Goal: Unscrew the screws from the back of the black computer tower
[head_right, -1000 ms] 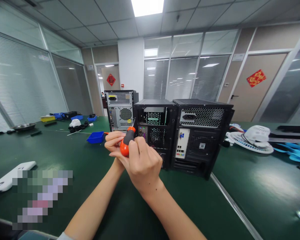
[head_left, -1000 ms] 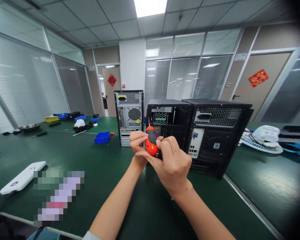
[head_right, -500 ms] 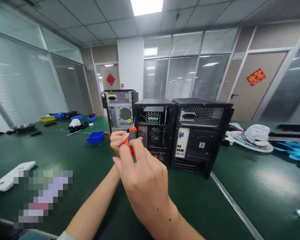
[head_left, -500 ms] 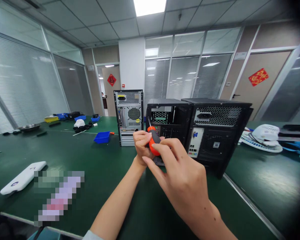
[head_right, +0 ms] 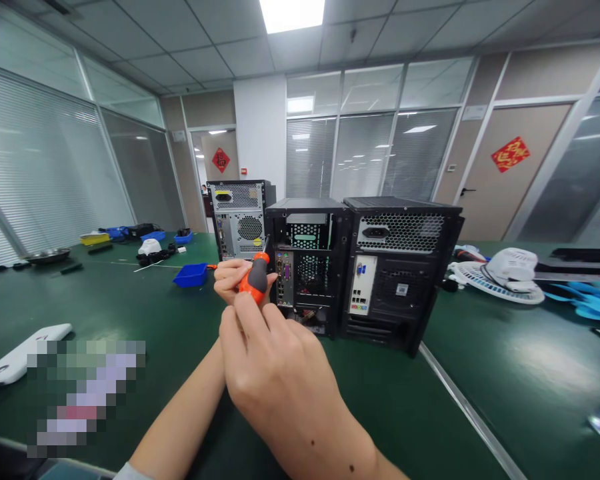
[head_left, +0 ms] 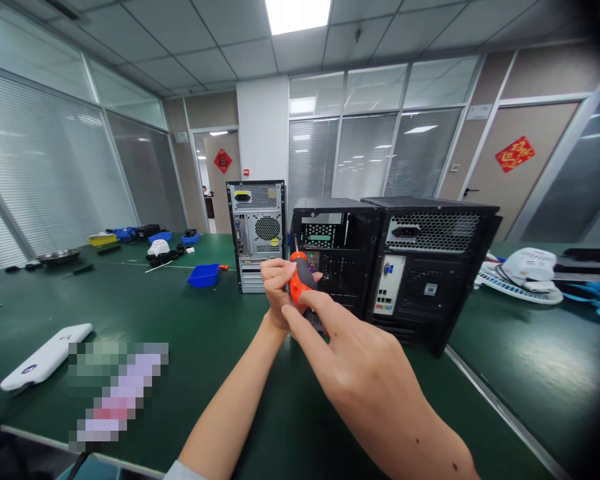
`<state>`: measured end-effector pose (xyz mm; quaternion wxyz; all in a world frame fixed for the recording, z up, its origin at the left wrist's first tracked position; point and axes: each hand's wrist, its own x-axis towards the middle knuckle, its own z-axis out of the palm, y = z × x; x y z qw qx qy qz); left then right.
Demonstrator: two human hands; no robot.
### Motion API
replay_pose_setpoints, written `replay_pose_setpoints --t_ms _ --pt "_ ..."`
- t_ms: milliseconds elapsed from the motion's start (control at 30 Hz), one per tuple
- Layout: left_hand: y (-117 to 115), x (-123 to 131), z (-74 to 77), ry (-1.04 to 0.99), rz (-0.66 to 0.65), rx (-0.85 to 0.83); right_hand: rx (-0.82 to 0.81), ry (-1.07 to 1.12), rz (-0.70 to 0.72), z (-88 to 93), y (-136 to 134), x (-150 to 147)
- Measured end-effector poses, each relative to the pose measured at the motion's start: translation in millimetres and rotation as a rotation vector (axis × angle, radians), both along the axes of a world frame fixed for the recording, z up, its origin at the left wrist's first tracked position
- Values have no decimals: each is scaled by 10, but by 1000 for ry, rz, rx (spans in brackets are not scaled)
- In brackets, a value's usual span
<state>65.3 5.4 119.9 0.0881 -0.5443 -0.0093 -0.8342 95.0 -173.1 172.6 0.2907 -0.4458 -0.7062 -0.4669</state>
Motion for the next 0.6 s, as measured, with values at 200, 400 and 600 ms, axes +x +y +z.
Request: replay_pose_setpoints --t_ms 200,400,600 --pt "66 -30 -2 4 14 -20 13 -19 -3 -12 10 -7" --pt "104 -46 9 16 24 -23 -7 4 4 -30 22 -17" --pt "114 -52 23 40 12 7 -7 3 22 -4 11 -14"
